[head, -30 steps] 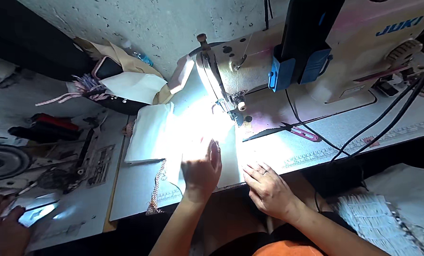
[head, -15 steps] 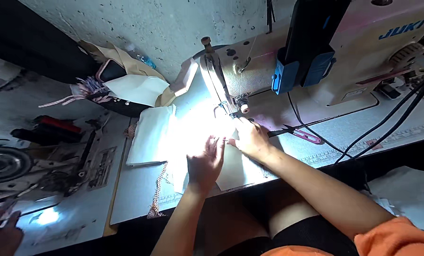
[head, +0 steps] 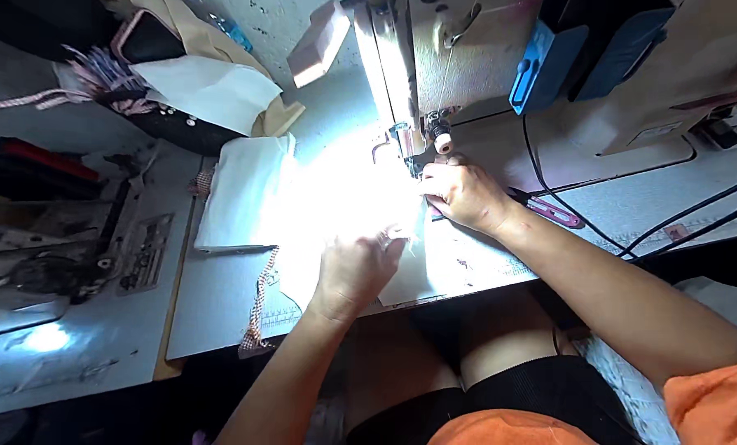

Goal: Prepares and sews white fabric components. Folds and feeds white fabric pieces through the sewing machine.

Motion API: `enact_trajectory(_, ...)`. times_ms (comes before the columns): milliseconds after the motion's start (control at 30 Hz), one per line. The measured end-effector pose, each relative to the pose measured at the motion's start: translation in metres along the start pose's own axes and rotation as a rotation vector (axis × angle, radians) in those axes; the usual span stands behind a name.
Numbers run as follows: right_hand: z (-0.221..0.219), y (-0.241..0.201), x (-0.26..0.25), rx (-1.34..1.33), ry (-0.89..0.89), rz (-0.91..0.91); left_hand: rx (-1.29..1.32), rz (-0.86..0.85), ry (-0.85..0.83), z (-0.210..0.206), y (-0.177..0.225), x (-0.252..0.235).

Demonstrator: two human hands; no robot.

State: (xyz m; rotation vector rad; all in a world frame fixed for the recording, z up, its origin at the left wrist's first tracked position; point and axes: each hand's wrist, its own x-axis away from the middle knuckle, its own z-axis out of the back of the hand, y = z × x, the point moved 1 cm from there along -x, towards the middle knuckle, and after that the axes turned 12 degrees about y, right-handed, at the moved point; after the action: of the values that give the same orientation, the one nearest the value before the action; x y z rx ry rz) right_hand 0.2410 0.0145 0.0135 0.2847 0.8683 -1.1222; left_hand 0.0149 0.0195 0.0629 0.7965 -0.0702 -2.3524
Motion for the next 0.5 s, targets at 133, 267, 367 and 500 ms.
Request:
enact_trajectory(133,0.004,-0.001,0.008,0.05,-0.056,0.047,0.018,-0.129,-0.038,-0.033,0.005,0.022)
enact_trajectory(267,0.011,-0.007,0.012,-0.018,-0.131,-0.085,0.095,-0.136,0.11,-0.039,0.0,0.023)
enact_trajectory(367,0.015,-0.01,0.017,-0.12,-0.114,-0.164,0.167,-0.002,0.075,-0.036,-0.006,0.025)
enact_trajectory(500,0.011,-0.02,0.022,-0.169,-0.062,-0.078,0.3,0.188,0.062,-0.036,-0.012,0.027)
